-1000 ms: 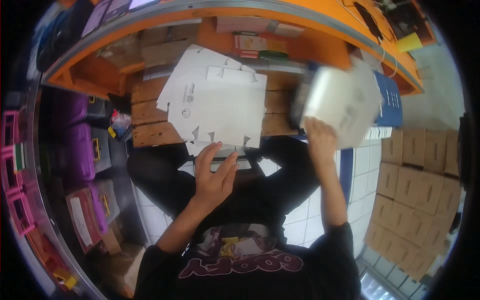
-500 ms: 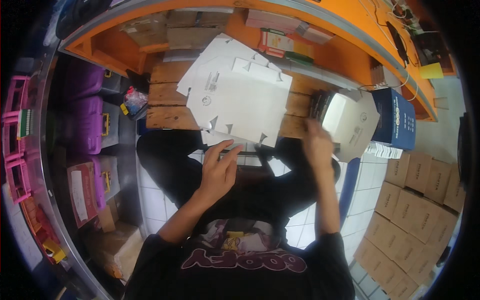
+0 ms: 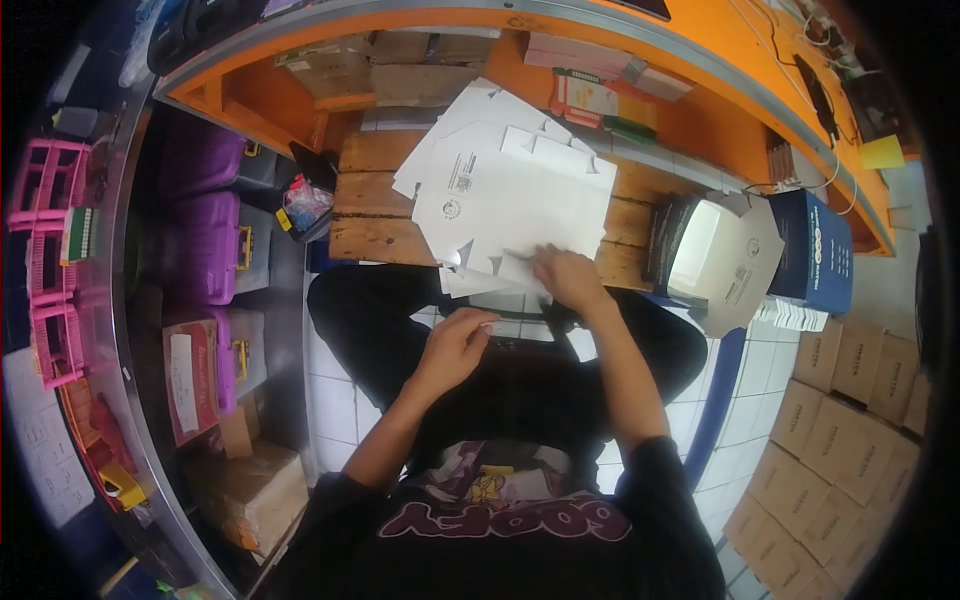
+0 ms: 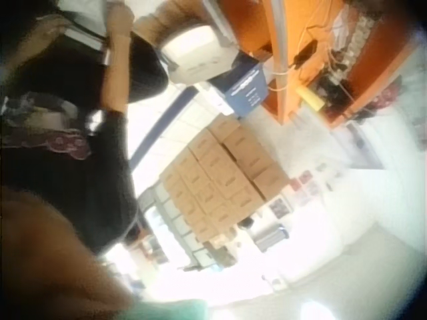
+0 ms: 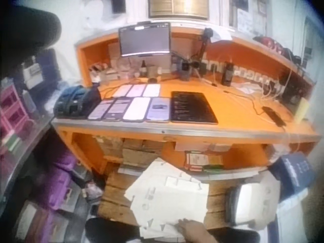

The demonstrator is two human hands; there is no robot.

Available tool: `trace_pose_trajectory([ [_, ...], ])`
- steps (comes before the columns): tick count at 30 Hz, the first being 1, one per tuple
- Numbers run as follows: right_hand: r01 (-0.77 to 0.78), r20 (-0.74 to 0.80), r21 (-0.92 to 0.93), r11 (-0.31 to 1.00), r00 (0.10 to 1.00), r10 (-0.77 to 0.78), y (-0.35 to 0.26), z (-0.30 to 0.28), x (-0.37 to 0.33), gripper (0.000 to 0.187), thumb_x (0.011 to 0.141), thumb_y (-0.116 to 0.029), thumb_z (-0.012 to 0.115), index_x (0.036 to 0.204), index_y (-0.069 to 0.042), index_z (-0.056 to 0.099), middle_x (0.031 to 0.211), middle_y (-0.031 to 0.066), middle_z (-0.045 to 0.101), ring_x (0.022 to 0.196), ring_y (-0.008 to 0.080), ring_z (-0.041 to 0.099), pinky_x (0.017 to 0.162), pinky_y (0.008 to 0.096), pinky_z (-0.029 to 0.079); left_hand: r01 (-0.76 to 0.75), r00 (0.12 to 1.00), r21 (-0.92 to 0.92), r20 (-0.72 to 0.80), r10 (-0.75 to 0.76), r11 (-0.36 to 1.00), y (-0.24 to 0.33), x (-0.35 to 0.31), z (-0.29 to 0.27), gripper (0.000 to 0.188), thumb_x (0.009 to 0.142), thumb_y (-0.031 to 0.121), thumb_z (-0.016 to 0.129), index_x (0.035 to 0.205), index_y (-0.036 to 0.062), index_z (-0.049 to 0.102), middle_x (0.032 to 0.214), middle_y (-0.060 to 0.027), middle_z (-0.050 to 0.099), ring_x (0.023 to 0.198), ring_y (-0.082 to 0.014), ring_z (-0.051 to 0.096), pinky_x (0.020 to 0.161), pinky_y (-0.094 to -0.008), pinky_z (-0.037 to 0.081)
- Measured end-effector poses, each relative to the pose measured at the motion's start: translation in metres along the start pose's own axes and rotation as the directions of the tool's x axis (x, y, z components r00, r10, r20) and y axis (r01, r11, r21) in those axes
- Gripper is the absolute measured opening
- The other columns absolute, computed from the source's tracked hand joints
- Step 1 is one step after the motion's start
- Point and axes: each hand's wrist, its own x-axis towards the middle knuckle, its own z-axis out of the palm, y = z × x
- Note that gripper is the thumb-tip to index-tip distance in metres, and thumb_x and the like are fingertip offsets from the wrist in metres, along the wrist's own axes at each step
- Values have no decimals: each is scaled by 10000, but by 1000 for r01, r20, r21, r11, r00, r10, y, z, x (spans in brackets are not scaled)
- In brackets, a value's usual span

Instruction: The person folds and assembles multiple cardboard food boxes by hand at a wooden workstation, then stacks them in a pile.

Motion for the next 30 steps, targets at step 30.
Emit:
trace_pose_trajectory([
  [30,178,-244,327,928,965,-99,-50,-108,-79,322,914,-119,762,1219,-56,681,855,197,740,729,362,700,704,388,542,-613,681,604,78,729,508,55,91,-12,158,732,84,705,884,117,728,902,9,640,901,-220,608,852,-403,450],
])
